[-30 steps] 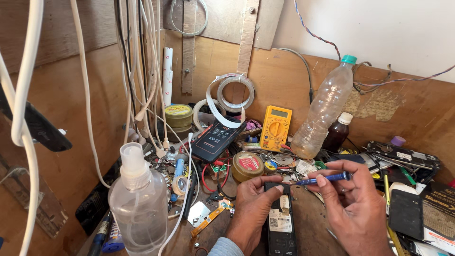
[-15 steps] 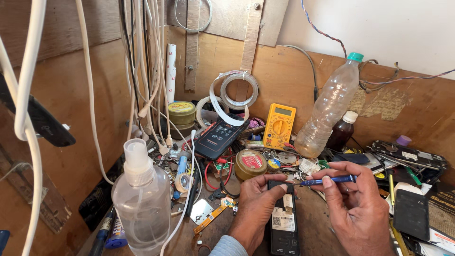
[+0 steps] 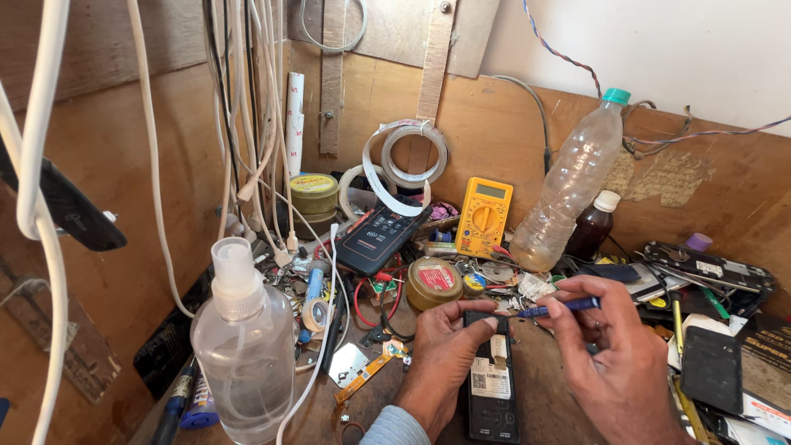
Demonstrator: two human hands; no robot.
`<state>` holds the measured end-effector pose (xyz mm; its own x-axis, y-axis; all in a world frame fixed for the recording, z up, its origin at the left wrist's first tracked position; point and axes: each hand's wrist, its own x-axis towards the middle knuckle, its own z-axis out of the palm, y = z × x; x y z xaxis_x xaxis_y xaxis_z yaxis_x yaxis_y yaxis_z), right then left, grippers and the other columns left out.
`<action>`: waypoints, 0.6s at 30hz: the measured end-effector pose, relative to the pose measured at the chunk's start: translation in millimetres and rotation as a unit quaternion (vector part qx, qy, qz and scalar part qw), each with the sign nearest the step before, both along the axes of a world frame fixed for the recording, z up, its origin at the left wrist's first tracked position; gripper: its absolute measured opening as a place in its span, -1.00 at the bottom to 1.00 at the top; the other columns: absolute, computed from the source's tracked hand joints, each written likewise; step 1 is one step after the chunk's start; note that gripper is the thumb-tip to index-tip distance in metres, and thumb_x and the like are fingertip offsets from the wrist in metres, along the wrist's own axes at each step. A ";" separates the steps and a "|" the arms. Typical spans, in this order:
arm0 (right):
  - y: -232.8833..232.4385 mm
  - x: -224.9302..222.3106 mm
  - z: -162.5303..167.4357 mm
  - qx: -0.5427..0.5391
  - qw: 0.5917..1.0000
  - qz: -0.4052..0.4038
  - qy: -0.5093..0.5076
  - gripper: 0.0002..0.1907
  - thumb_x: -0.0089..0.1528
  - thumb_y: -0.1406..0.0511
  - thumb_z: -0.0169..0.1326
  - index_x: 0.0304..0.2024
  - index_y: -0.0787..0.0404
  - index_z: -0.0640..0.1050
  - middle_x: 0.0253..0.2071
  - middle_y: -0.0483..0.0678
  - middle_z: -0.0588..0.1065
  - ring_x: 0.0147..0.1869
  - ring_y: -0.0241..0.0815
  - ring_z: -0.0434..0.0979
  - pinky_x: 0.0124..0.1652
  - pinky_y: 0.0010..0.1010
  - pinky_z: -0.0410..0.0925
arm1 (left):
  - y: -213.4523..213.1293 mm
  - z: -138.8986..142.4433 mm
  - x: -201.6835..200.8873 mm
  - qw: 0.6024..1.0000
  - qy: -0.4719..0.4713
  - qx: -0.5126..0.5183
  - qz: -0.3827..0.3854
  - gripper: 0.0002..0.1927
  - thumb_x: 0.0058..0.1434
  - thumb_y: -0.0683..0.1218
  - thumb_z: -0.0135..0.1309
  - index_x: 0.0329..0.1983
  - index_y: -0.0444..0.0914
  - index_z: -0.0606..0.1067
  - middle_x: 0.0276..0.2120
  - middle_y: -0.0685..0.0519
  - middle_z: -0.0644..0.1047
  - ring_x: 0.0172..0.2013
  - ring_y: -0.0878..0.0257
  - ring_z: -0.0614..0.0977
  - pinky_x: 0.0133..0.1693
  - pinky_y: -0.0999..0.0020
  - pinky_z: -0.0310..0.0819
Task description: The person uses a small screwdriver to pry open the back cover of a black feature phone, then connects a white USB cable to charge it. The phone screen lights up with a boot logo, and the person briefly handles another smartphone before the clip ends.
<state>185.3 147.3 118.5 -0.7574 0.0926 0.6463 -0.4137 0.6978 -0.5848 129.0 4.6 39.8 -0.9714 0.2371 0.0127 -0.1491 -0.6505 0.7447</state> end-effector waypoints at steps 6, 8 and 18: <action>-9.3 -1.2 15.3 0.134 0.990 -0.021 0.046 -0.79 0.19 0.34 0.24 -0.16 0.23 0.51 -0.37 -0.07 0.64 -0.34 -0.38 0.70 -0.41 -0.48 0.49 | -0.6 -1.5 -0.9 1.000 -0.009 0.000 -0.002 -0.69 0.12 -0.27 0.15 -0.04 -0.40 0.53 -0.32 -0.11 0.68 -0.40 0.23 0.71 -0.36 0.40 0.61; -9.4 -5.8 22.5 0.119 0.993 -0.002 -0.010 -0.78 0.21 0.34 0.23 -0.18 0.26 0.47 -0.44 -0.06 0.61 -0.44 -0.32 0.64 -0.48 -0.44 0.44 | -0.9 -2.6 -1.3 1.000 -0.002 -0.006 0.006 -0.70 0.12 -0.27 0.15 -0.04 -0.41 0.54 -0.31 -0.11 0.68 -0.39 0.24 0.71 -0.35 0.42 0.61; -11.2 -20.1 30.0 0.145 0.989 0.036 -0.017 -0.71 0.21 0.33 0.24 -0.18 0.28 0.38 -0.50 -0.07 0.51 -0.51 -0.33 0.54 -0.54 -0.44 0.35 | -6.4 -4.7 -0.2 1.000 0.001 -0.010 0.004 -0.70 0.12 -0.29 0.15 -0.05 -0.41 0.54 -0.35 -0.07 0.67 -0.40 0.29 0.70 -0.34 0.46 0.59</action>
<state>165.2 136.1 148.6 -0.7765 -0.1476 0.6126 -0.4520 0.8078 -0.3783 128.8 -1.8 35.2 -0.9732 0.2296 0.0094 -0.1429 -0.6368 0.7577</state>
